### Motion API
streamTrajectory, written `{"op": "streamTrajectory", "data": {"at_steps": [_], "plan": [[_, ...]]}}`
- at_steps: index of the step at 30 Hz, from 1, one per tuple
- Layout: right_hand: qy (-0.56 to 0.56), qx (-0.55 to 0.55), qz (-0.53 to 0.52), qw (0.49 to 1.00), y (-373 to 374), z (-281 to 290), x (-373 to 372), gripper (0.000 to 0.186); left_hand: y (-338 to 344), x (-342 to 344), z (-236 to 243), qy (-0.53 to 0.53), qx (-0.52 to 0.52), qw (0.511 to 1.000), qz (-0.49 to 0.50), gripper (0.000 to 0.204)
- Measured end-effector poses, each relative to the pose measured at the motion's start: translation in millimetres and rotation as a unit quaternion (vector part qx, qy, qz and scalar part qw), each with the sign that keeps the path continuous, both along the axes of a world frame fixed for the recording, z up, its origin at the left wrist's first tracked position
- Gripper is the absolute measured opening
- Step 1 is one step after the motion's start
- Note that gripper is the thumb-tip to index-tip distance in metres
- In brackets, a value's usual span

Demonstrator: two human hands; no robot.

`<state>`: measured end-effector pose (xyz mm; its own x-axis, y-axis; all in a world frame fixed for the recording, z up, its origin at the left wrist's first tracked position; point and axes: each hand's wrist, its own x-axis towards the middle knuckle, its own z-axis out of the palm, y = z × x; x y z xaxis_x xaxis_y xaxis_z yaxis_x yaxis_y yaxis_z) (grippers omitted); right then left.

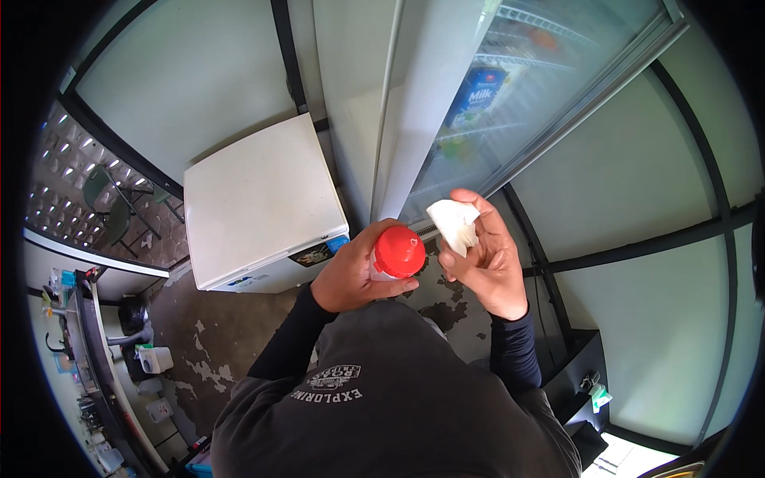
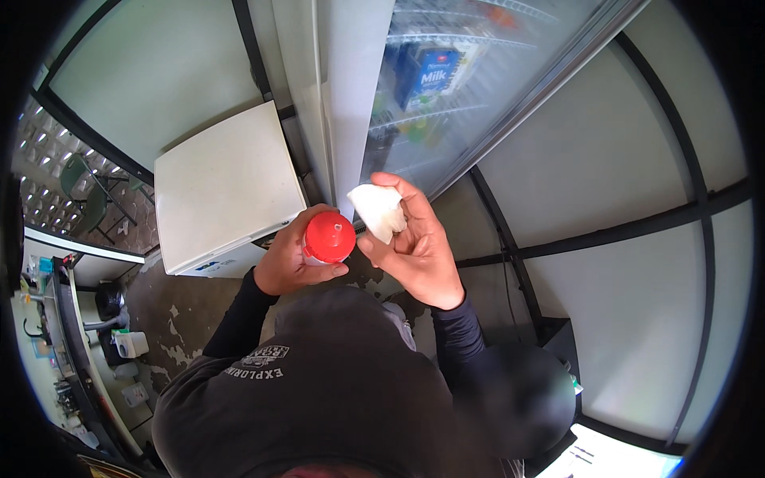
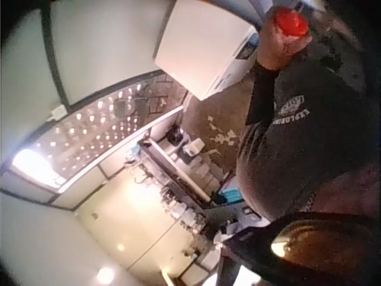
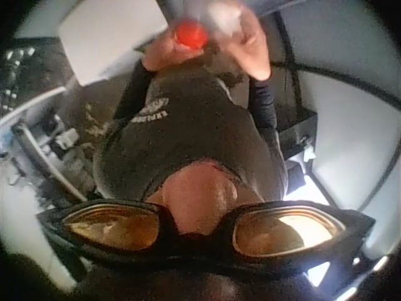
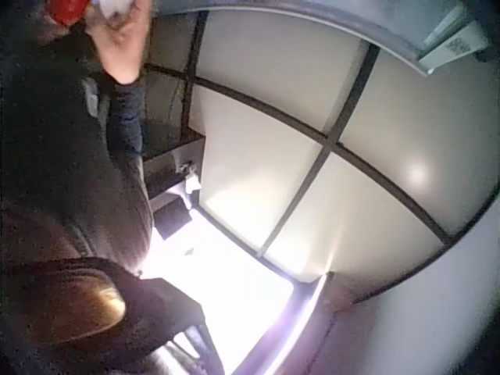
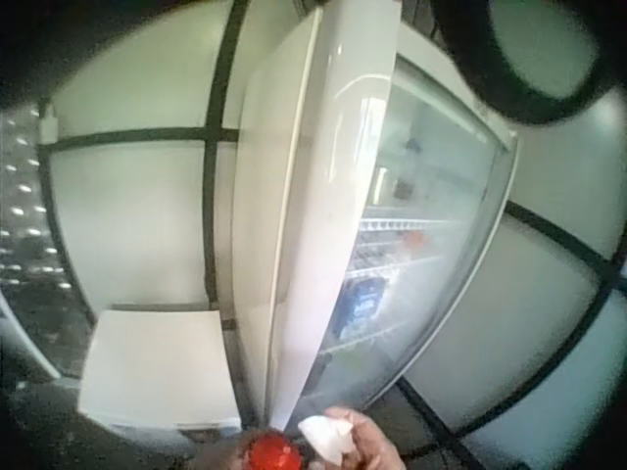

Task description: The recorder cleans the exterior of several syrup or sauce squeeze bottles at a coffee shop station.

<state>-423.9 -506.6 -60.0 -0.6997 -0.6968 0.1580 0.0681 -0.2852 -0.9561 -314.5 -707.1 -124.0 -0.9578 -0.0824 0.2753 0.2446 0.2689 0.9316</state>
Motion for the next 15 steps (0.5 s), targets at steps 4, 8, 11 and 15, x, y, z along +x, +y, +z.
{"op": "streamTrajectory", "data": {"at_steps": [4, 8, 11, 15], "plan": [[0.079, 0.065, -0.005, 0.995, -5, -5, 2, 0.038, 1, -1, -1, -0.002, 0.013, 1.0, 0.002, 0.076], [0.06, 0.059, -0.011, 0.996, -6, -10, -2, 0.032, 1, -5, -2, 0.003, 0.01, 1.0, -0.001, 0.078], [0.084, 0.127, 0.002, 0.988, -4, -13, -7, 0.03, 0, -7, -2, 0.007, -0.001, 1.0, -0.006, 0.08], [0.1, 0.128, 0.01, 0.987, -7, -19, -19, 0.023, -1, -9, 2, 0.005, -0.084, 0.996, -0.007, 0.082]]}}
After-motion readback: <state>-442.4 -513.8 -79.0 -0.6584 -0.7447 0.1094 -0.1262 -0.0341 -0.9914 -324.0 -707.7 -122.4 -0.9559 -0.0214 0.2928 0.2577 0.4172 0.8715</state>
